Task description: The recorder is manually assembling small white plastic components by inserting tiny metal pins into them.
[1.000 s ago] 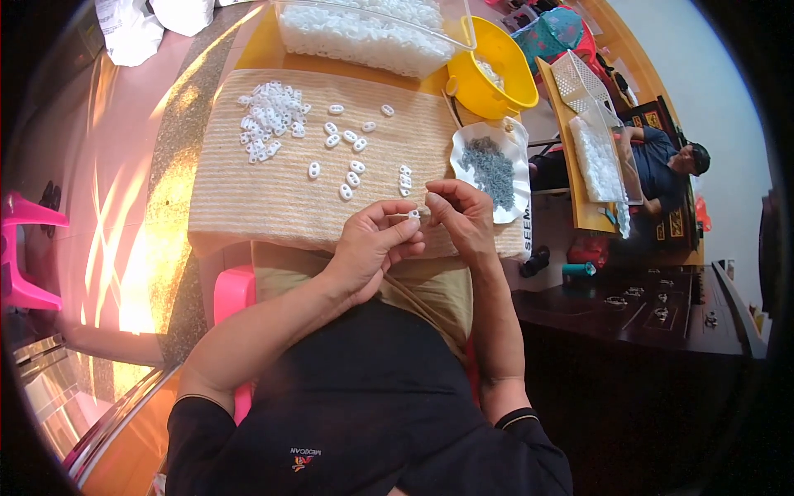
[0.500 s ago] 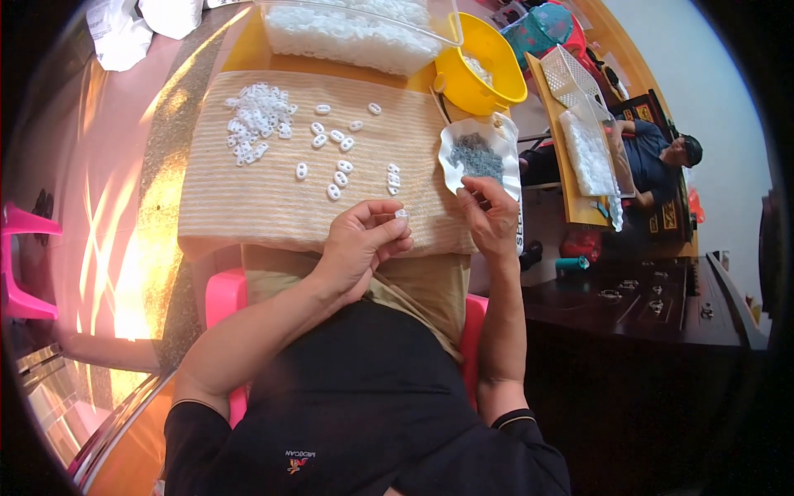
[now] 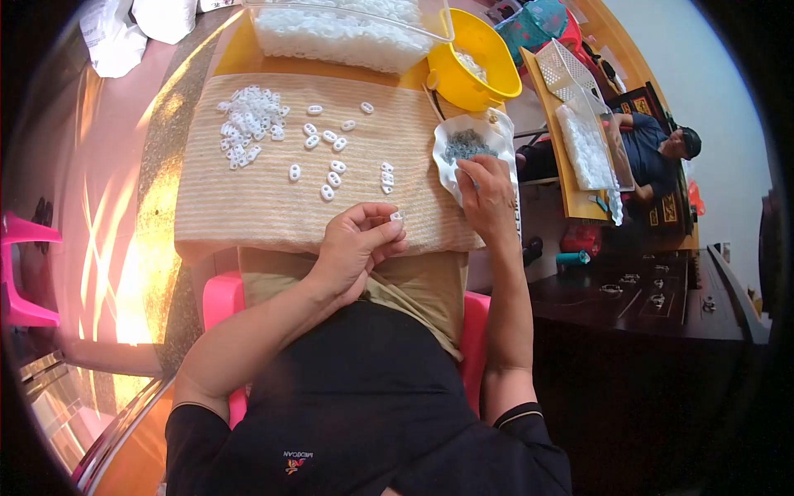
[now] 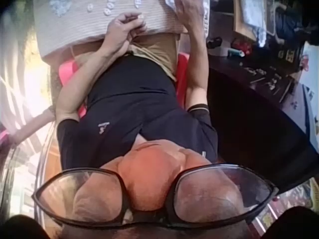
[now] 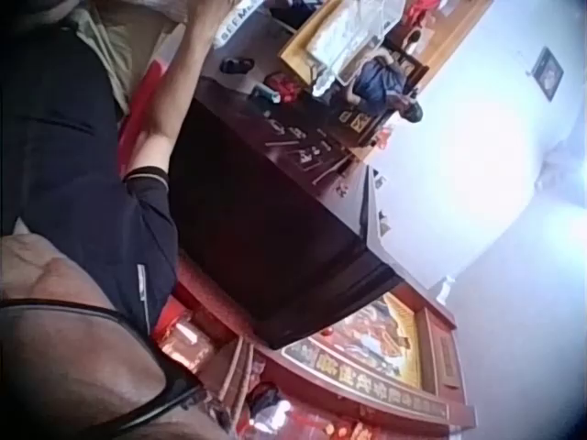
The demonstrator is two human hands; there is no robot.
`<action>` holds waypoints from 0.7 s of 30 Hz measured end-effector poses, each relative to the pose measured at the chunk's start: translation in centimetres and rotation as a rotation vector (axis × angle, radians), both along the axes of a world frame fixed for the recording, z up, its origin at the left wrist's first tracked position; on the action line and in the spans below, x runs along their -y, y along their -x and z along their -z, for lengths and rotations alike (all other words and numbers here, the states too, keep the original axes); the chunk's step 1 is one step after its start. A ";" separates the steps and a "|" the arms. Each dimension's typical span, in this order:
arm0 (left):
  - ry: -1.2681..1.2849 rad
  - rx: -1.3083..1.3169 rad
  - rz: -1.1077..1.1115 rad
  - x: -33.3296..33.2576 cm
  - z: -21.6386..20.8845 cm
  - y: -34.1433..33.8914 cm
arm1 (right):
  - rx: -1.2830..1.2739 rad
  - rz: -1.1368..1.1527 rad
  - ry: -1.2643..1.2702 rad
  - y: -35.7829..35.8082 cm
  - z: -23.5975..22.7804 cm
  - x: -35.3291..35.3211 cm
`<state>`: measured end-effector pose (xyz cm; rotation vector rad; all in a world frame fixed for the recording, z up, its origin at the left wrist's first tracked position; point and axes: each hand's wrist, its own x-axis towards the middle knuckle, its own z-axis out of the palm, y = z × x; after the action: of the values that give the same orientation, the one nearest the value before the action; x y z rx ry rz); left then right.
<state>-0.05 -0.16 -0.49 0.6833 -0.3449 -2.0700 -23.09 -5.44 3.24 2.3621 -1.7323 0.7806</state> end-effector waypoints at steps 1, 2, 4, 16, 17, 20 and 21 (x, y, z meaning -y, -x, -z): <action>0.000 0.000 0.000 0.0 0.0 0.0 | -0.001 -0.014 -0.024 -0.1 0.1 0.3; -0.005 -0.004 0.003 0.0 0.0 0.0 | -0.001 -0.013 -0.024 -0.2 0.1 0.5; -0.010 -0.006 0.003 0.0 -0.1 -0.1 | -0.047 -0.016 -0.055 -0.6 0.1 0.9; 0.003 0.010 0.004 0.0 -0.1 -0.1 | -0.027 0.007 -0.136 -1.2 0.2 1.1; 0.002 0.025 0.010 0.0 -0.2 -0.2 | -0.027 0.007 -0.135 -1.1 0.2 1.2; -0.003 0.035 0.012 -0.1 -0.2 -0.1 | -0.016 0.001 -0.130 -0.9 0.6 1.3; -0.008 0.028 0.008 -0.1 -0.1 -0.1 | -0.011 0.004 -0.120 -0.9 0.7 1.3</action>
<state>0.07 -0.09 -0.35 0.7174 -0.3564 -2.0724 -22.17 -6.70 2.52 2.4322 -1.8275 0.6800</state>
